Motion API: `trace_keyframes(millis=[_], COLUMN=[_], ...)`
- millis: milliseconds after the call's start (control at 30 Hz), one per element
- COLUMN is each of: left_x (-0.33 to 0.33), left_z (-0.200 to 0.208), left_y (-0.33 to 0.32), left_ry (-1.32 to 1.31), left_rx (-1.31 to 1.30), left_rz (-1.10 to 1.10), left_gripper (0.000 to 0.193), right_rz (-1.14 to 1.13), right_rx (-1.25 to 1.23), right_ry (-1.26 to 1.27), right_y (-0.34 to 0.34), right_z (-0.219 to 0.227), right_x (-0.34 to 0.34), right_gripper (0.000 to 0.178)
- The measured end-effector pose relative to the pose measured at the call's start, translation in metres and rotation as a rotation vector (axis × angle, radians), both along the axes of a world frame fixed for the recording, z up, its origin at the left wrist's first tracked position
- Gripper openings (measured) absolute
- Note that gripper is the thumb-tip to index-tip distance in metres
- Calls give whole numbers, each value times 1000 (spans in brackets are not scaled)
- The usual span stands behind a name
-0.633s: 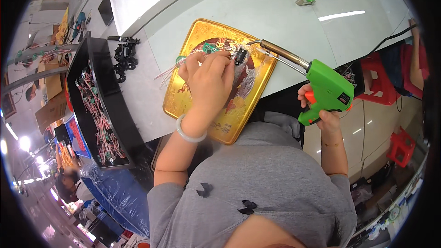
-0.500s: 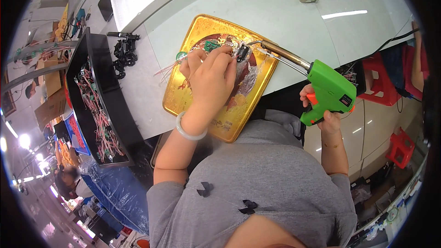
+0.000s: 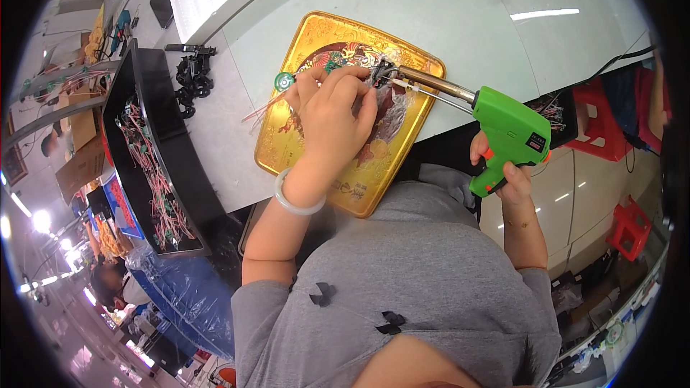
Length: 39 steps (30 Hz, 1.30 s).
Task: Assembling electronic components by attaching wires to circuit boards using a specialized gun tool.
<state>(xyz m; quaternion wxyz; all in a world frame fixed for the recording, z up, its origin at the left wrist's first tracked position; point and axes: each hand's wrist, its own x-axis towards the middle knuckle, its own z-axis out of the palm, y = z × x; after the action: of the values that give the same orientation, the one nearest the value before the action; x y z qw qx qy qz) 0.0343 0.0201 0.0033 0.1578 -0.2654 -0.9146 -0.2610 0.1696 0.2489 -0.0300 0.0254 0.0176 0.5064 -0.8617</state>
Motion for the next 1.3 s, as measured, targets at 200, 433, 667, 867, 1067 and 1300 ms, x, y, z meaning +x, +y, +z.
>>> trace_keyframes(millis=[200, 433, 667, 867, 1067, 1300], left_x=[0, -1, -1, -2, -2, -1], left_z=[0, -2, -3, -4, -3, -1], left_y=[1, -1, -1, -1, 1, 2], left_ry=[-18, -6, -19, -18, -33, -65], left_rx=[-1, 0, -3, 0, 4, 22], left_rz=[-3, -24, -25, -23, -13, 0], left_gripper=[12, 12, 12, 13, 11, 11], right_rz=[-58, -2, -11, -10, -10, -25], right_rx=[82, -22, 0, 25, 50, 60], right_ry=[-50, -28, -16, -9, 15, 21], right_y=[-8, -3, -5, -5, -5, -7], right_z=[6, -3, -5, -8, -9, -10], right_x=[-4, -1, -1, 0, 0, 1], right_gripper=[47, 41, 39, 37, 36, 34])
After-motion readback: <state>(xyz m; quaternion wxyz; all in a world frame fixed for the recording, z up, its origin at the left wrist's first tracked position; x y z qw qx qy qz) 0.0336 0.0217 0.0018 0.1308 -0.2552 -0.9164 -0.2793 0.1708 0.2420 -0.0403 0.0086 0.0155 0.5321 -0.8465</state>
